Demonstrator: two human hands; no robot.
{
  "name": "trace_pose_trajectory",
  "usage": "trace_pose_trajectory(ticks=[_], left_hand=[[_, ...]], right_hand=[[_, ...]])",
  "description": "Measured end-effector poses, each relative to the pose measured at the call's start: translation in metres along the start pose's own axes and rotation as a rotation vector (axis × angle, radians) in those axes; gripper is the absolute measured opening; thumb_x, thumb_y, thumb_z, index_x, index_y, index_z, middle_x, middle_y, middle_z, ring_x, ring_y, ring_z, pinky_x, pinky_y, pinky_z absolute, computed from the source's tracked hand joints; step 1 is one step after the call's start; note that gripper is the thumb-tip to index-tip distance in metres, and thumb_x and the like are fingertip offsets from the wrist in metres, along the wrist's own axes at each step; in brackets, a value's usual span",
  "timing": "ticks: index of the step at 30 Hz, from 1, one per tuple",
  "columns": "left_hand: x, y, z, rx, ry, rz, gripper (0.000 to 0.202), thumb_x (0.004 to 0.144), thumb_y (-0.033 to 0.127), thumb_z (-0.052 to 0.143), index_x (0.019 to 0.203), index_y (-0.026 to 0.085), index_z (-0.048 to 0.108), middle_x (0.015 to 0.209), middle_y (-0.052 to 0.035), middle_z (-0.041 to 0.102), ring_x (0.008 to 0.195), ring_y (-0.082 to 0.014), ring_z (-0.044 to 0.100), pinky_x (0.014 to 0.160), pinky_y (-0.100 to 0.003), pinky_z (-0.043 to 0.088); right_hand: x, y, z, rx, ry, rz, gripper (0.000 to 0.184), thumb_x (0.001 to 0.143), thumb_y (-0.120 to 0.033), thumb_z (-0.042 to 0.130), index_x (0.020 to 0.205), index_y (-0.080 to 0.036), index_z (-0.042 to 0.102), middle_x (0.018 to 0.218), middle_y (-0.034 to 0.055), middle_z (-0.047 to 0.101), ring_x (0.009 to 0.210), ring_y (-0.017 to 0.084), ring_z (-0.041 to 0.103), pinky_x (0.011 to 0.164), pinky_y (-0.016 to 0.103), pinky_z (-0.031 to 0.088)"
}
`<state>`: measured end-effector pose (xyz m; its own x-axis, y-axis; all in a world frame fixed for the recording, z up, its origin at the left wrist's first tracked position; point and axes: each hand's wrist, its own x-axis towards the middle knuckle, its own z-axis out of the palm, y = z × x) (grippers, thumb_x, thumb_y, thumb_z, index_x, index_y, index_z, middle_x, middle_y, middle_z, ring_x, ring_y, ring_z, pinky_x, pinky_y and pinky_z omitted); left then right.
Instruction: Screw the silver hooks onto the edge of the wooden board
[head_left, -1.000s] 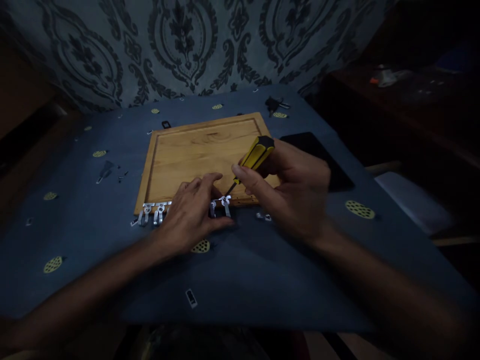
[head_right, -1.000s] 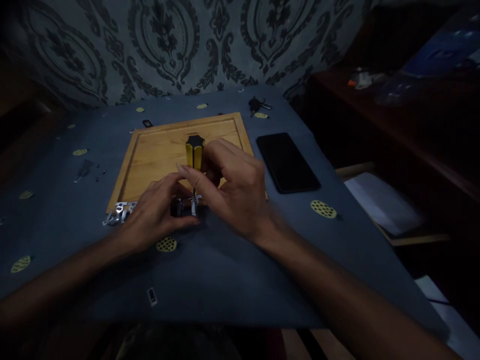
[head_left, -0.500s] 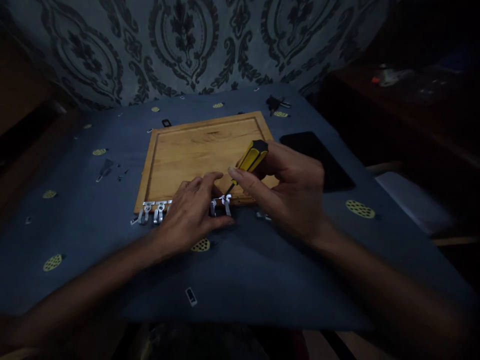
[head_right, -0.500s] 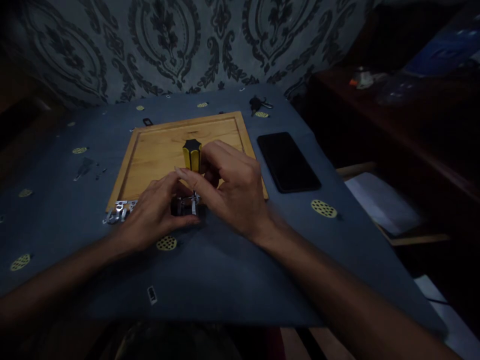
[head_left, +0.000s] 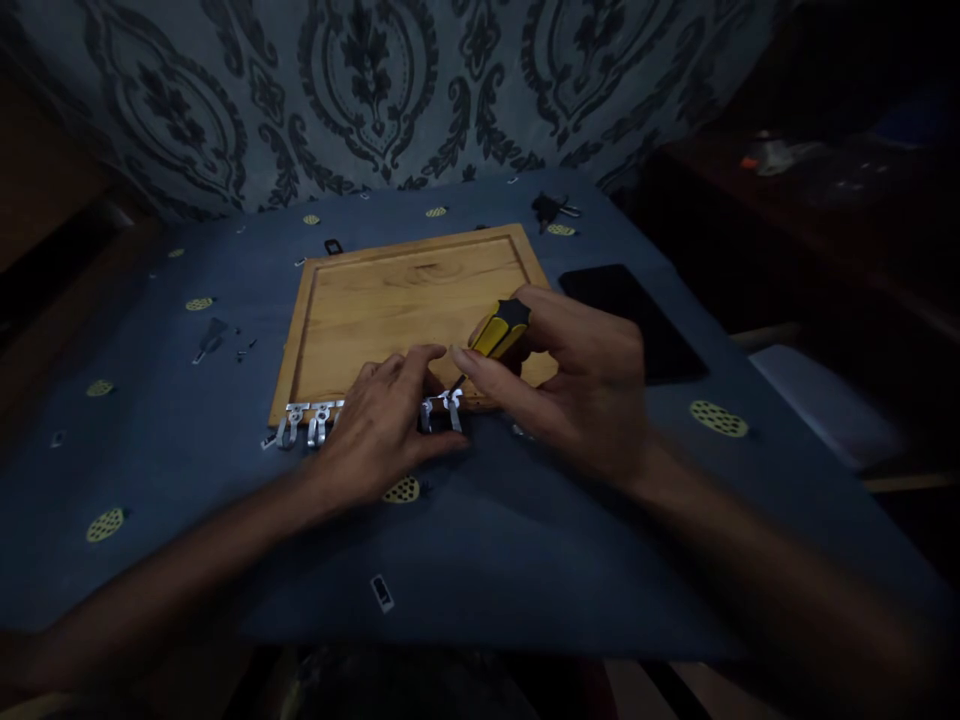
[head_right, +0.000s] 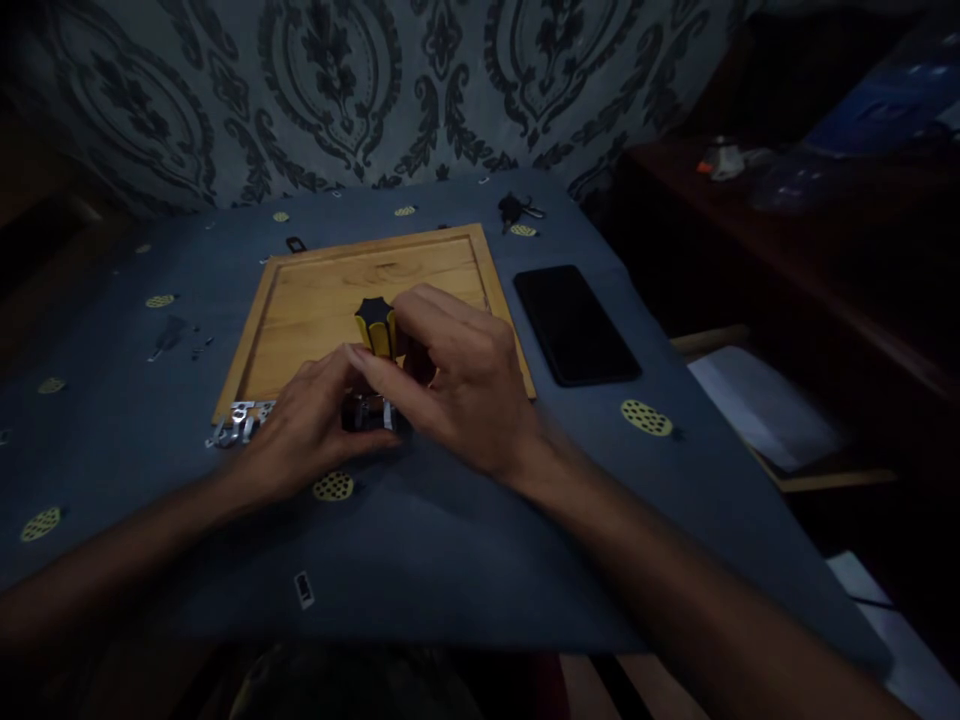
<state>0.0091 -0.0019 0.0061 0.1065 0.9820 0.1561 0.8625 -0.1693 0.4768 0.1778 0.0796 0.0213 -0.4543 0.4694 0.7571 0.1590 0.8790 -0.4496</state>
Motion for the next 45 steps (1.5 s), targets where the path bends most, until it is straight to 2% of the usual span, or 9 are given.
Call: trace_pose_trajectory(ticks=[5,8,13,18,27,32,35,40,45], left_hand=[[0.001,0.000,0.000,-0.042,-0.026,-0.042,0.063,0.075,0.029,0.087,0.123,0.022,0.047,0.105,-0.0038,0.072,0.101,-0.0282,0.067,0.085,-0.042,0.047],[0.001,0.001,-0.001,-0.030,-0.037,-0.047,0.063,0.075,0.030,0.087,0.123,0.022,0.048,0.105,-0.0037,0.072,0.103,-0.0290,0.066,0.085,-0.042,0.046],[0.000,0.001,-0.001,-0.003,-0.013,-0.031,0.063,0.075,0.028,0.087,0.124,0.022,0.048,0.102,-0.0021,0.071,0.100,-0.0287,0.066,0.084,-0.042,0.045],[0.000,-0.001,0.000,-0.005,-0.033,-0.033,0.065,0.075,0.030,0.088,0.125,0.022,0.046,0.102,-0.0025,0.071,0.100,-0.0280,0.066,0.086,-0.042,0.045],[0.000,-0.001,0.001,0.003,-0.005,-0.009,0.060,0.077,0.027,0.084,0.124,0.022,0.047,0.101,-0.0024,0.070,0.097,-0.0268,0.065,0.083,-0.041,0.045],[-0.001,-0.001,0.001,0.003,-0.009,0.008,0.059,0.079,0.029,0.083,0.124,0.023,0.046,0.101,-0.0031,0.070,0.097,-0.0273,0.065,0.082,-0.041,0.045],[-0.002,-0.002,0.000,-0.001,-0.004,0.009,0.059,0.080,0.028,0.083,0.125,0.022,0.046,0.103,-0.0037,0.070,0.100,-0.0278,0.066,0.084,-0.042,0.045],[-0.002,-0.001,-0.001,-0.033,-0.033,-0.031,0.073,0.076,0.030,0.087,0.133,0.023,0.041,0.107,-0.0028,0.072,0.105,-0.0281,0.065,0.090,-0.044,0.045],[-0.001,-0.001,0.000,-0.002,-0.023,-0.032,0.076,0.076,0.029,0.087,0.134,0.021,0.040,0.104,-0.0029,0.071,0.103,-0.0273,0.066,0.089,-0.042,0.046]], right_hand=[[0.001,-0.001,-0.001,0.273,-0.080,0.246,0.009,0.090,-0.030,0.070,0.089,-0.021,0.067,0.071,-0.0019,0.062,0.056,0.011,0.056,0.051,0.026,0.045],[0.002,0.000,-0.003,0.474,-0.144,0.340,0.019,0.089,-0.033,0.072,0.104,-0.022,0.070,0.072,-0.0036,0.065,0.053,0.010,0.059,0.049,0.023,0.048],[0.007,0.004,-0.008,0.607,-0.265,0.391,0.020,0.087,-0.039,0.074,0.095,-0.021,0.075,0.068,-0.0028,0.067,0.056,0.012,0.065,0.053,0.025,0.055],[0.005,0.003,-0.006,0.491,-0.176,0.363,0.023,0.086,-0.042,0.074,0.081,-0.020,0.071,0.060,-0.0044,0.063,0.051,0.010,0.062,0.050,0.024,0.050],[-0.001,0.000,0.002,0.181,-0.062,0.246,0.027,0.088,-0.043,0.071,0.077,-0.019,0.069,0.065,-0.0009,0.063,0.058,0.012,0.059,0.054,0.027,0.046],[-0.003,-0.002,0.003,0.152,-0.059,0.205,0.020,0.091,-0.037,0.069,0.079,-0.020,0.068,0.065,-0.0012,0.063,0.057,0.013,0.059,0.053,0.027,0.045],[-0.005,-0.007,0.002,0.151,0.031,0.175,0.015,0.090,-0.032,0.069,0.079,-0.022,0.066,0.066,-0.0016,0.064,0.058,0.013,0.060,0.054,0.027,0.046],[-0.001,-0.011,-0.006,0.185,0.235,0.206,0.015,0.089,-0.033,0.072,0.080,-0.023,0.064,0.069,-0.0022,0.062,0.054,0.011,0.058,0.054,0.029,0.048],[0.002,-0.014,-0.009,0.229,0.193,0.289,0.017,0.090,-0.033,0.071,0.079,-0.024,0.063,0.068,-0.0022,0.063,0.052,0.011,0.059,0.051,0.029,0.049]])
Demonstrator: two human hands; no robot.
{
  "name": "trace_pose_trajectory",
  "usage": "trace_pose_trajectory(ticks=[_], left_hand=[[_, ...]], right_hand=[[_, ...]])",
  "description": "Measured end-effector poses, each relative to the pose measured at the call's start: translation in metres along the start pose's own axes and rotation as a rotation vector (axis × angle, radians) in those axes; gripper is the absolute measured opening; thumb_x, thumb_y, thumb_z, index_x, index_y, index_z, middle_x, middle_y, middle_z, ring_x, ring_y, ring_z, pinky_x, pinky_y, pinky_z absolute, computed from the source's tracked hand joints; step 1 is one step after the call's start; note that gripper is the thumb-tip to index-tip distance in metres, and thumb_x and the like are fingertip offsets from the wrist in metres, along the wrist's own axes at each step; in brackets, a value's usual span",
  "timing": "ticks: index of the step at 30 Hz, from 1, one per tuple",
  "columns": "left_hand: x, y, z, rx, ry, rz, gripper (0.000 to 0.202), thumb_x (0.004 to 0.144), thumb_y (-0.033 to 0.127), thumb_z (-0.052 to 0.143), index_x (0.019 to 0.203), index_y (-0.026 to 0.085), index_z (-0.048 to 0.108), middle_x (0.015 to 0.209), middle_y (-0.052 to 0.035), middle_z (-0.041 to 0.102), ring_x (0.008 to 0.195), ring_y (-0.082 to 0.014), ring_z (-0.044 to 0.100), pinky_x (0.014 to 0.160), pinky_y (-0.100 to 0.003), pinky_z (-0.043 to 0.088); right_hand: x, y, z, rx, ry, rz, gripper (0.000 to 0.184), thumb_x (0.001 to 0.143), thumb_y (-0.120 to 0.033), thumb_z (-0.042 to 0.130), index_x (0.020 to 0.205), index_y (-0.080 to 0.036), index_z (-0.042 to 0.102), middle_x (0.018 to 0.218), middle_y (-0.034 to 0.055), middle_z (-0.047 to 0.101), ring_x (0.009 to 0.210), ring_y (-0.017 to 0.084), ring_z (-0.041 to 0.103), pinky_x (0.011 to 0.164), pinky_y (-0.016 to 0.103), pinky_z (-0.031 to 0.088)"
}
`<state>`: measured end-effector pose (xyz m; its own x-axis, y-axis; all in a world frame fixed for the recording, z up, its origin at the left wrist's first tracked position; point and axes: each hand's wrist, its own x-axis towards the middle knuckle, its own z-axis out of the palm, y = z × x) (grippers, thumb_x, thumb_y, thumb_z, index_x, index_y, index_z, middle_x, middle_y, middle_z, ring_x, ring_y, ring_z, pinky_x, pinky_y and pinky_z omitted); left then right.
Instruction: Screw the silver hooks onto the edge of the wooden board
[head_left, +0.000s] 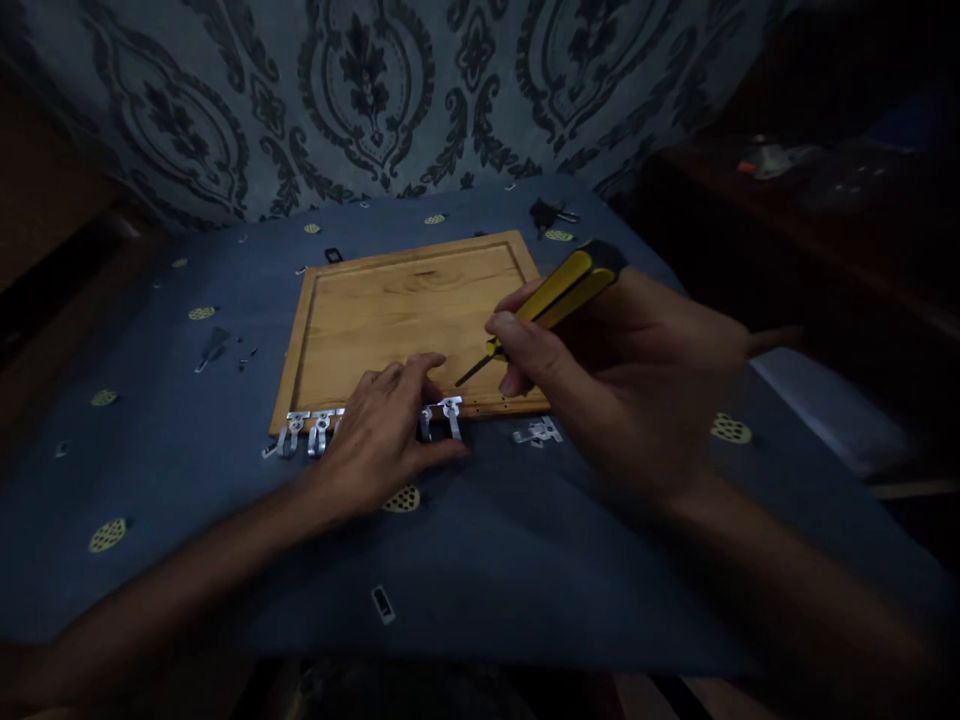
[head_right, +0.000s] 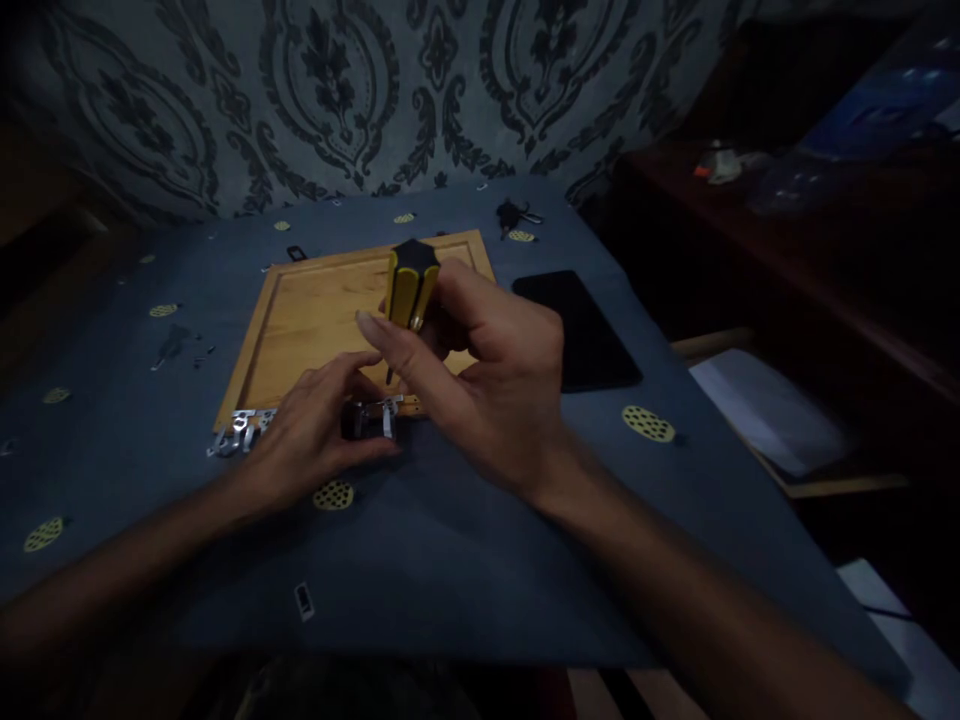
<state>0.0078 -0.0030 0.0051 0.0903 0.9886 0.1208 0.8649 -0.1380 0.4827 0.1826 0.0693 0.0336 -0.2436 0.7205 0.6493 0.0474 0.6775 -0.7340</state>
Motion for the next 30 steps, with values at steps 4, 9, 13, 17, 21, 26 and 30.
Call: trace_pose_trajectory(ticks=[4,9,13,17,21,26,30], left_hand=[[0.000,-0.001,0.001,0.003,0.002,0.002,0.076,0.075,0.031,0.088,0.134,0.023,0.040,0.104,-0.0027,0.072,0.102,-0.0279,0.066,0.087,-0.042,0.046],[0.000,-0.001,0.002,0.008,0.018,0.011,0.076,0.075,0.031,0.088,0.133,0.023,0.041,0.106,-0.0037,0.072,0.105,-0.0289,0.066,0.090,-0.043,0.046],[0.000,-0.001,0.002,0.010,0.024,0.004,0.073,0.075,0.029,0.088,0.132,0.024,0.043,0.108,-0.0039,0.073,0.106,-0.0291,0.067,0.089,-0.042,0.047],[-0.001,-0.001,0.002,0.017,0.015,-0.003,0.073,0.076,0.030,0.087,0.134,0.025,0.042,0.111,-0.0041,0.073,0.108,-0.0296,0.066,0.091,-0.043,0.047],[-0.002,0.000,0.002,0.026,0.013,-0.015,0.076,0.074,0.028,0.088,0.135,0.024,0.043,0.110,-0.0034,0.073,0.106,-0.0289,0.066,0.091,-0.042,0.047],[-0.001,0.001,0.002,-0.002,0.017,-0.022,0.070,0.076,0.025,0.087,0.132,0.025,0.045,0.114,-0.0035,0.072,0.105,-0.0266,0.066,0.092,-0.043,0.048],[0.000,0.000,0.003,0.016,0.025,-0.040,0.069,0.073,0.026,0.088,0.129,0.025,0.047,0.111,-0.0031,0.071,0.103,-0.0270,0.066,0.090,-0.044,0.049]], right_hand=[[-0.003,-0.001,0.001,0.002,-0.037,0.025,0.014,0.090,-0.033,0.071,0.081,-0.025,0.065,0.064,-0.0036,0.062,0.052,0.012,0.060,0.050,0.029,0.050],[-0.007,-0.001,-0.002,0.036,-0.032,0.058,0.012,0.092,-0.032,0.070,0.083,-0.025,0.063,0.066,-0.0044,0.062,0.051,0.011,0.061,0.051,0.029,0.051],[-0.010,-0.002,-0.006,-0.032,-0.062,0.070,0.016,0.092,-0.034,0.069,0.081,-0.026,0.061,0.062,-0.0042,0.059,0.051,0.013,0.060,0.054,0.031,0.051],[-0.010,0.002,-0.007,-0.093,-0.075,0.093,0.018,0.092,-0.034,0.069,0.078,-0.025,0.060,0.062,-0.0039,0.059,0.053,0.013,0.059,0.054,0.032,0.049],[-0.009,0.009,-0.007,-0.069,-0.090,0.098,0.017,0.092,-0.033,0.068,0.078,-0.025,0.061,0.064,-0.0034,0.061,0.054,0.013,0.059,0.054,0.030,0.049],[-0.011,0.014,-0.007,-0.060,-0.119,0.082,0.013,0.093,-0.033,0.067,0.084,-0.024,0.063,0.064,-0.0037,0.061,0.055,0.012,0.059,0.053,0.028,0.048],[-0.010,0.015,-0.006,-0.056,-0.123,0.048,0.013,0.093,-0.032,0.066,0.084,-0.023,0.064,0.067,-0.0032,0.063,0.056,0.011,0.059,0.054,0.026,0.048]])
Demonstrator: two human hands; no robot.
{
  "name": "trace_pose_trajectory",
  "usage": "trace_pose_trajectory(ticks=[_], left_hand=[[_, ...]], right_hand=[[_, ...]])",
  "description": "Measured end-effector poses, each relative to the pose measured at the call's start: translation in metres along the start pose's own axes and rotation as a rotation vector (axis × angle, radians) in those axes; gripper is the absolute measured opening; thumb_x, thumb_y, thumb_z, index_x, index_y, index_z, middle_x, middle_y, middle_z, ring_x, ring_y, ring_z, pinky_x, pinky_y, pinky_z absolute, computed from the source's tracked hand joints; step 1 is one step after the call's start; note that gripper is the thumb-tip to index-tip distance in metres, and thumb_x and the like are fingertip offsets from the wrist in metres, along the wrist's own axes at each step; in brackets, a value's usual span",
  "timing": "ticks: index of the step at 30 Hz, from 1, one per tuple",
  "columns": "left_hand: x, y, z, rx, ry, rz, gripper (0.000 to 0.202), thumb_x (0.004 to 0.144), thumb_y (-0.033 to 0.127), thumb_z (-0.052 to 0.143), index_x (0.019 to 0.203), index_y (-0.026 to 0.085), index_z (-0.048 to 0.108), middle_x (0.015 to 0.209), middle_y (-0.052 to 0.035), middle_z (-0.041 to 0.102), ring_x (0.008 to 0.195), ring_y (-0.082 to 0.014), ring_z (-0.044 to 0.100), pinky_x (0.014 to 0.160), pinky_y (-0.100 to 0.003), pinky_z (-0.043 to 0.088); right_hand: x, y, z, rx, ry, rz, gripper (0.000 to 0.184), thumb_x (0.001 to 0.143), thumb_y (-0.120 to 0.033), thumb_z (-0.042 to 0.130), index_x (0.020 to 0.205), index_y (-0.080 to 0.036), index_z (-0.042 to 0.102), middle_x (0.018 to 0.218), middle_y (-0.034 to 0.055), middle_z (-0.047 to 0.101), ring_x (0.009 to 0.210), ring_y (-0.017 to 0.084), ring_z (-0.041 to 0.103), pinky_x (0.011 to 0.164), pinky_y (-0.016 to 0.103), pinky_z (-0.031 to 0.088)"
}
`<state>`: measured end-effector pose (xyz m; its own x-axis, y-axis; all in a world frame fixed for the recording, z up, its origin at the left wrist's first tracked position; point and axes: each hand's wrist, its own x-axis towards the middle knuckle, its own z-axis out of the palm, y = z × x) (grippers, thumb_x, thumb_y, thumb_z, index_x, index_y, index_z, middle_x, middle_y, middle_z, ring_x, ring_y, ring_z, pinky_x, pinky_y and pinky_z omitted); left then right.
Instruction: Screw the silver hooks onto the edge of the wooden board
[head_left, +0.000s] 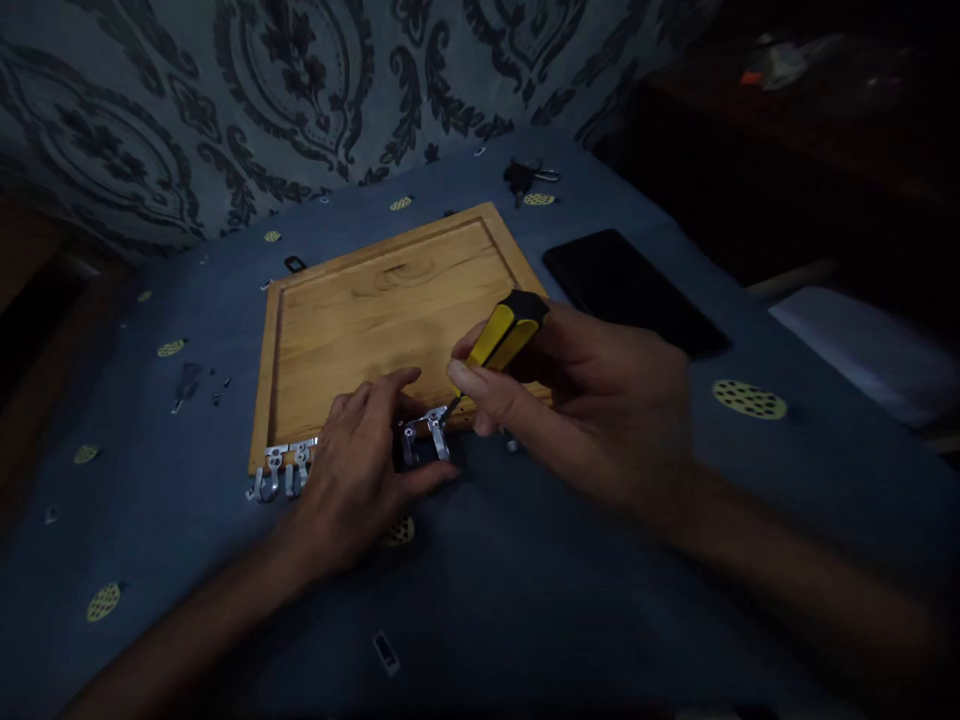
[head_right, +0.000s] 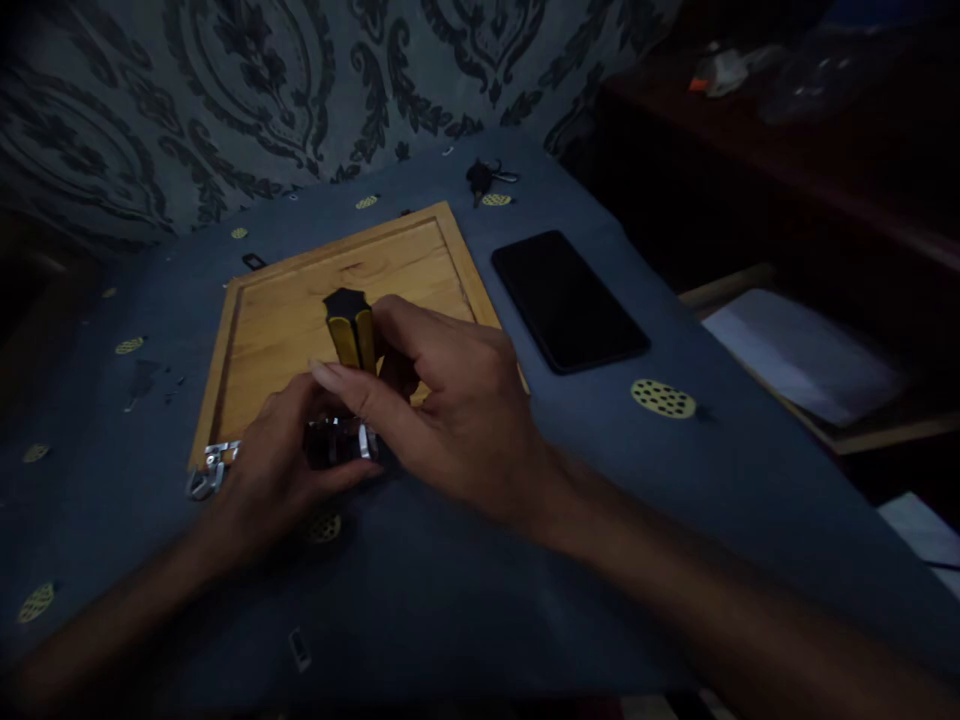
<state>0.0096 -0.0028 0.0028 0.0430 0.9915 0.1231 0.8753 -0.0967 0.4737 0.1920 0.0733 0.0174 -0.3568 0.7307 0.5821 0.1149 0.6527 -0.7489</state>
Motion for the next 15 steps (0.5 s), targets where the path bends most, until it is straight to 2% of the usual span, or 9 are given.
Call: trace_pose_trajectory(ticks=[15], left_hand=[[0.0002,-0.0039,0.0029,0.035,0.026,0.009,0.067,0.075,0.030,0.086,0.129,0.024,0.048,0.107,-0.0041,0.069,0.102,-0.0289,0.067,0.089,-0.048,0.053]], right_hand=[[0.0015,0.0023,0.0016,0.015,-0.046,-0.084,0.017,0.094,-0.032,0.064,0.081,-0.021,0.063,0.064,-0.0051,0.061,0.056,0.009,0.056,0.056,0.024,0.046]])
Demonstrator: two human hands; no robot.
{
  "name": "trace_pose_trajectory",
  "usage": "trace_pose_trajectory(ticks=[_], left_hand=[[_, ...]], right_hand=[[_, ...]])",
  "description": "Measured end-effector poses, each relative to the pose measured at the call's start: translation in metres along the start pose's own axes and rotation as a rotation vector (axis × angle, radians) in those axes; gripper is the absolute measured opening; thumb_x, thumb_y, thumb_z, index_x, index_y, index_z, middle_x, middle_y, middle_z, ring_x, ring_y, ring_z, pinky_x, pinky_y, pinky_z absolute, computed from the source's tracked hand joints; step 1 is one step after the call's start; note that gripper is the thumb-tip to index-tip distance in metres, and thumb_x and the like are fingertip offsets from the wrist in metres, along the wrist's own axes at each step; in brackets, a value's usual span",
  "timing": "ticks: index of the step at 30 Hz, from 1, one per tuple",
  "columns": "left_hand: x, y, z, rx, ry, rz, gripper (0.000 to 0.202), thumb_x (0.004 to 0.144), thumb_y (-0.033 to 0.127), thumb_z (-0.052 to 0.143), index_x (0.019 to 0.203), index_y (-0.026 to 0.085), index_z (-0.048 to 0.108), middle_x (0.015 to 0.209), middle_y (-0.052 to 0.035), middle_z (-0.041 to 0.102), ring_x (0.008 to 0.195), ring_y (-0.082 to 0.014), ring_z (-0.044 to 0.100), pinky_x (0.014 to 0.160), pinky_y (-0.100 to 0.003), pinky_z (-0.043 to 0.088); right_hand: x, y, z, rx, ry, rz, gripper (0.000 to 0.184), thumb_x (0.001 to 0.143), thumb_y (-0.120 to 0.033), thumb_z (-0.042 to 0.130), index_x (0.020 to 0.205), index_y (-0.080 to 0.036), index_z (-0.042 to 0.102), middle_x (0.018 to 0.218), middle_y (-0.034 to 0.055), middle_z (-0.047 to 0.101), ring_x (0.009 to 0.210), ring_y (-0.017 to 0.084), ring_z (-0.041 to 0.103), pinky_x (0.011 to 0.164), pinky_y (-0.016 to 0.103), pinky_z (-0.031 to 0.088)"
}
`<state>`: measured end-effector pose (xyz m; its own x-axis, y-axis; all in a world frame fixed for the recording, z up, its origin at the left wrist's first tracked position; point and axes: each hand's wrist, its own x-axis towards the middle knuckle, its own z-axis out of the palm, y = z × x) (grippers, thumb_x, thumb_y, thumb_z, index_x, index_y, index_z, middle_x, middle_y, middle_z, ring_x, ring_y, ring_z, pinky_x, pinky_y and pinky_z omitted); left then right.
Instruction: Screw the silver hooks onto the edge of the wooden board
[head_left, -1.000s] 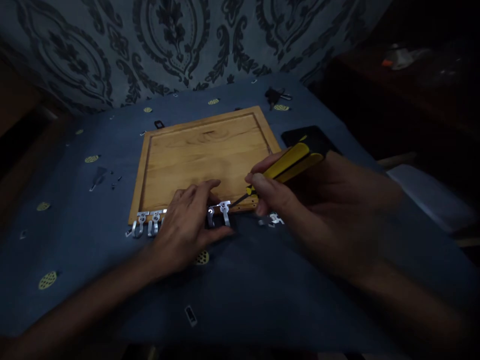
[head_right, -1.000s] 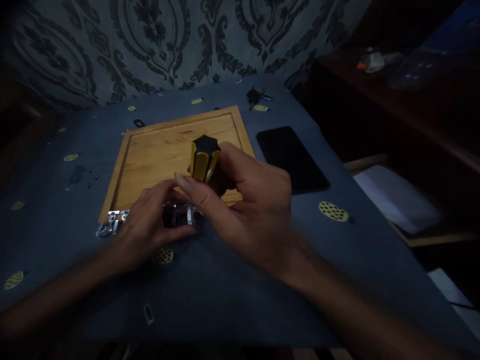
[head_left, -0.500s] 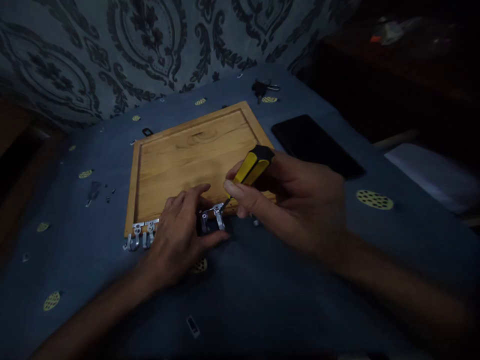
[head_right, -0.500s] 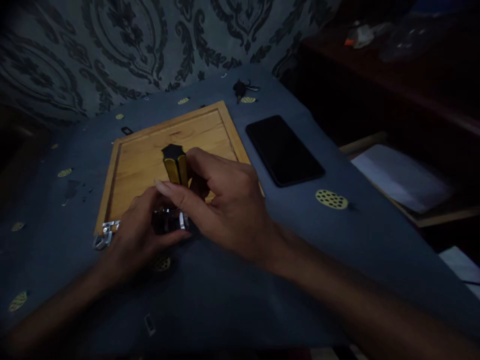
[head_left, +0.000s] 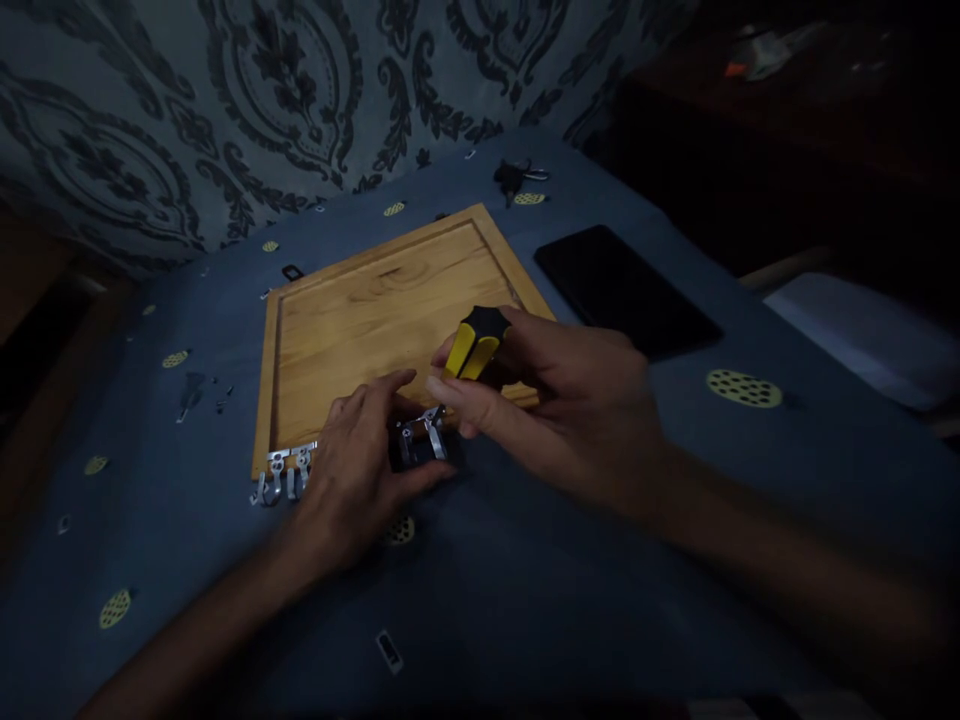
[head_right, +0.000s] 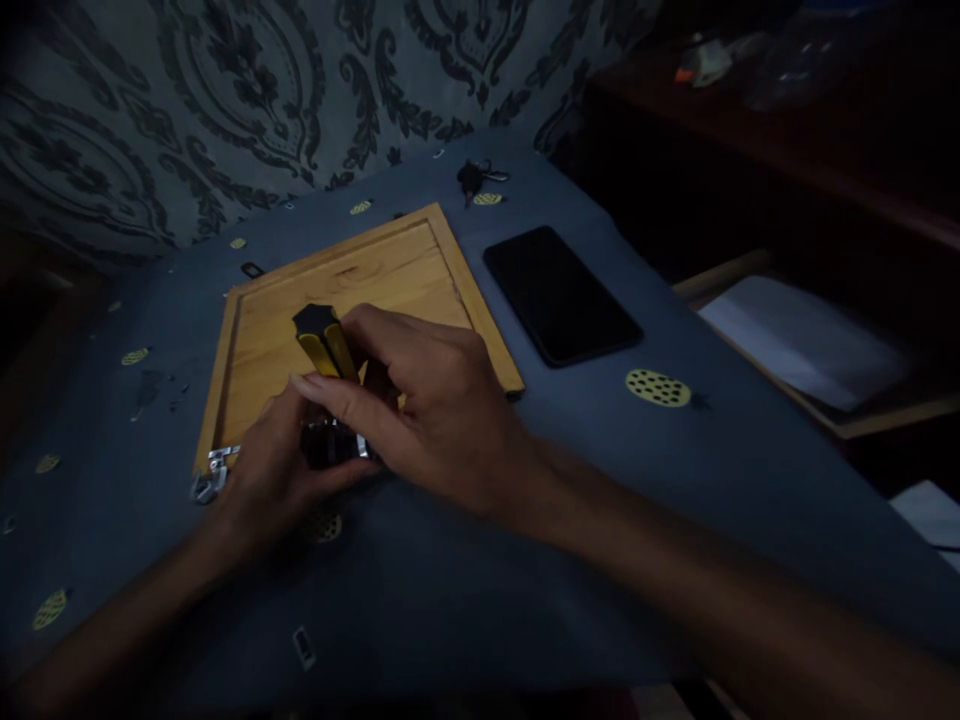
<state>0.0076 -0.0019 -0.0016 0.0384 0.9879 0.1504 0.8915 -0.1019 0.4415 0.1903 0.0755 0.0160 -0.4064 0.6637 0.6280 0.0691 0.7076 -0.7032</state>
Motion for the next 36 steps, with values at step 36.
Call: trace_pose_trajectory(ticks=[36], left_hand=[[-0.002,-0.002,-0.002,0.000,-0.052,0.133,0.072,0.081,0.030,0.083,0.136,0.012,0.041,0.110,-0.0095,0.069,0.105,-0.0291,0.062,0.089,-0.040,0.043]], right_hand=[[-0.021,-0.031,-0.003,-0.043,0.071,0.320,0.009,0.091,-0.024,0.069,0.098,-0.029,0.071,0.093,-0.0020,0.075,0.062,0.012,0.069,0.066,0.034,0.056]])
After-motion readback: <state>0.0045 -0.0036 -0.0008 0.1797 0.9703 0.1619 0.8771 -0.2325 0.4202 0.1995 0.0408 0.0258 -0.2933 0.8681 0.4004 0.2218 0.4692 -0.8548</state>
